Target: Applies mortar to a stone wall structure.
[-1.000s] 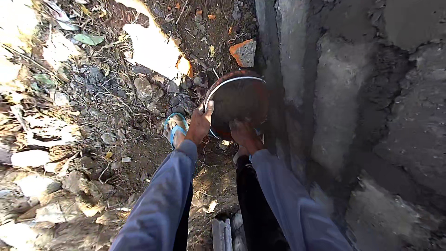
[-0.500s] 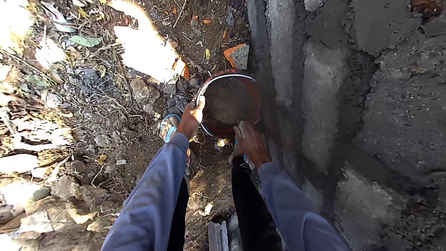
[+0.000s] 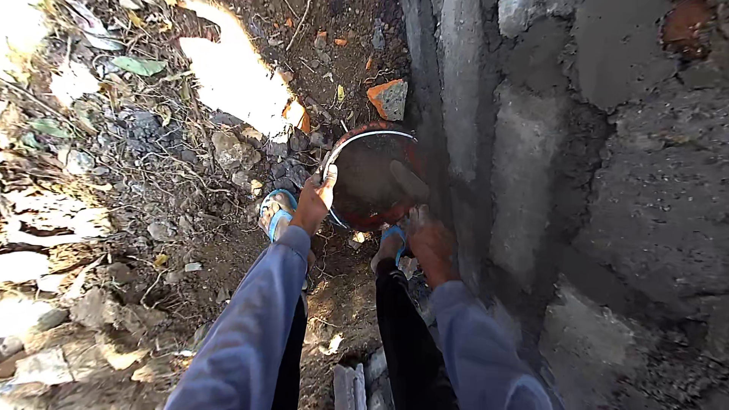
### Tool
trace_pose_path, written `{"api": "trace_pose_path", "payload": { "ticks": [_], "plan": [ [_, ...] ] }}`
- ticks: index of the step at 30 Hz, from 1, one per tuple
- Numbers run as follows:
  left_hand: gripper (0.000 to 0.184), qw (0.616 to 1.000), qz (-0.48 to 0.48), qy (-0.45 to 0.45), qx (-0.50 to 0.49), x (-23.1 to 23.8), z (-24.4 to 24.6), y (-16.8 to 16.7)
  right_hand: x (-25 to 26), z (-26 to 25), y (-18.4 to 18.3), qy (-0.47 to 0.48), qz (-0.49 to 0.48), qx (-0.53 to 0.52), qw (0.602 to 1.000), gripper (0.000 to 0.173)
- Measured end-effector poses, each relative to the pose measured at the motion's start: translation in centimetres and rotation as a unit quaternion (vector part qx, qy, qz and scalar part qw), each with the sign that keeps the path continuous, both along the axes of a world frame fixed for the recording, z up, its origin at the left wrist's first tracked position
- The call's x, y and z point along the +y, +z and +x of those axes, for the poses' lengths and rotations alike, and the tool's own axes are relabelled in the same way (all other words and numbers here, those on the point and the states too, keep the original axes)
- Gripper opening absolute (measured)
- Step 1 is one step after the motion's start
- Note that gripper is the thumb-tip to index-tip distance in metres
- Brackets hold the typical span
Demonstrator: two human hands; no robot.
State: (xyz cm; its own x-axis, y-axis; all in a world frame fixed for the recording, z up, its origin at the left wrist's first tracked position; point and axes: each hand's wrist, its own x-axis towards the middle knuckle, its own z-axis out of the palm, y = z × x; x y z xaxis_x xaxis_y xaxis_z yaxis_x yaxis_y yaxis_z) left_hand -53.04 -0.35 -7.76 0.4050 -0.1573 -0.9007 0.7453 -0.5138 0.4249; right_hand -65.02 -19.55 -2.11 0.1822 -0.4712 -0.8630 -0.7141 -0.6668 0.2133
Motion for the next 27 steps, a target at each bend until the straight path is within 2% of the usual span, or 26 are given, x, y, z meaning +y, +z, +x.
{"api": "trace_pose_path", "payload": {
  "ticks": [2, 5, 11, 16, 20, 22, 25, 27],
  "plan": [
    [0.059, 1.0, 0.001, 0.008, 0.005, -0.3, -0.1, 0.0, 1.4, 0.2, -2.7, 0.003, 0.037, 0.004, 0.999, 0.043],
    [0.058, 1.0, 0.012, 0.017, 0.007, -0.3, 0.2, -0.3, 4.1, 1.7, -5.6, 0.032, 0.12, -0.028, 0.992, 0.047],
    [0.051, 0.999, -0.019, 0.044, -0.019, -0.6, 0.4, -1.4, 3.7, -0.2, -4.8, 0.057, 0.18, -0.112, 0.976, 0.042],
    [0.051, 0.999, -0.025, 0.039, -0.024, -0.3, 0.4, -0.8, 3.5, -1.3, -1.4, 0.103, 0.05, -0.162, 0.98, 0.041],
    [0.053, 0.999, -0.005, 0.032, -0.021, -0.3, 0.3, -1.2, 1.3, -0.3, 1.0, 0.004, -0.021, -0.119, 0.993, 0.047],
    [0.053, 0.999, 0.004, 0.032, -0.021, -0.3, 0.3, -1.3, 0.1, 1.9, -0.3, -0.012, -0.047, -0.069, 0.996, 0.049],
    [0.049, 0.999, 0.021, 0.027, -0.017, -1.3, 0.7, -1.1, 2.4, 6.2, -3.1, 0.024, -0.007, -0.058, 0.998, 0.039],
    [0.048, 0.999, 0.02, 0.034, -0.013, -1.6, 1.0, -0.9, 5.2, 6.1, -2.8, 0.067, 0.042, -0.095, 0.992, 0.037]
  ]
}}
